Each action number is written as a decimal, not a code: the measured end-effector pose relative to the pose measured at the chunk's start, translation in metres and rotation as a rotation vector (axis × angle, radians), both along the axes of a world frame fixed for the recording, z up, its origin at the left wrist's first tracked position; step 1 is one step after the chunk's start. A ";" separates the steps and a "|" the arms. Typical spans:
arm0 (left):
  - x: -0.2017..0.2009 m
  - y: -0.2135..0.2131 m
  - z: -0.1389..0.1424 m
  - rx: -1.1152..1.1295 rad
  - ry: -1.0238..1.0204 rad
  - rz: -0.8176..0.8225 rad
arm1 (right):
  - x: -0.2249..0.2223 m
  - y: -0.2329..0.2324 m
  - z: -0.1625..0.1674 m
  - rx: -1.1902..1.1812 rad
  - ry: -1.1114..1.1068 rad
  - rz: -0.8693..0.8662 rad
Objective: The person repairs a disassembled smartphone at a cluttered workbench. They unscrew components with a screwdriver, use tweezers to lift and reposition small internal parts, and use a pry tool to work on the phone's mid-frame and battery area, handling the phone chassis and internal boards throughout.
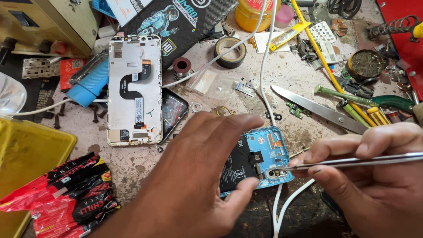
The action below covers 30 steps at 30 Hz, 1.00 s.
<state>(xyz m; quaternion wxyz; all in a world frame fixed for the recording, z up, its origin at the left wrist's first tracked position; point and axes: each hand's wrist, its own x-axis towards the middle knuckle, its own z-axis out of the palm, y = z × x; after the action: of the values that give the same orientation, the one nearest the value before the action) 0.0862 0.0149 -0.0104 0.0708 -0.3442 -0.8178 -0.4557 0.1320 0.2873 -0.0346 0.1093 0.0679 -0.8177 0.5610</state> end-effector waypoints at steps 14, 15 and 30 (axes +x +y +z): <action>-0.002 -0.010 -0.019 -0.166 0.018 -0.016 | 0.004 -0.012 -0.016 -0.235 0.042 0.211; -0.002 -0.009 -0.019 -0.167 0.030 -0.006 | 0.004 -0.012 -0.016 -0.207 0.038 0.198; -0.001 0.002 -0.025 -0.166 0.049 0.030 | 0.000 -0.010 -0.013 -0.155 0.006 0.221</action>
<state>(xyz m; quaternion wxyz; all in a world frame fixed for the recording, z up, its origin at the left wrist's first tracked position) 0.0851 0.0170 -0.0354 0.0691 -0.3475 -0.8559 -0.3766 0.1318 0.2772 -0.0475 0.0543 0.1506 -0.7591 0.6310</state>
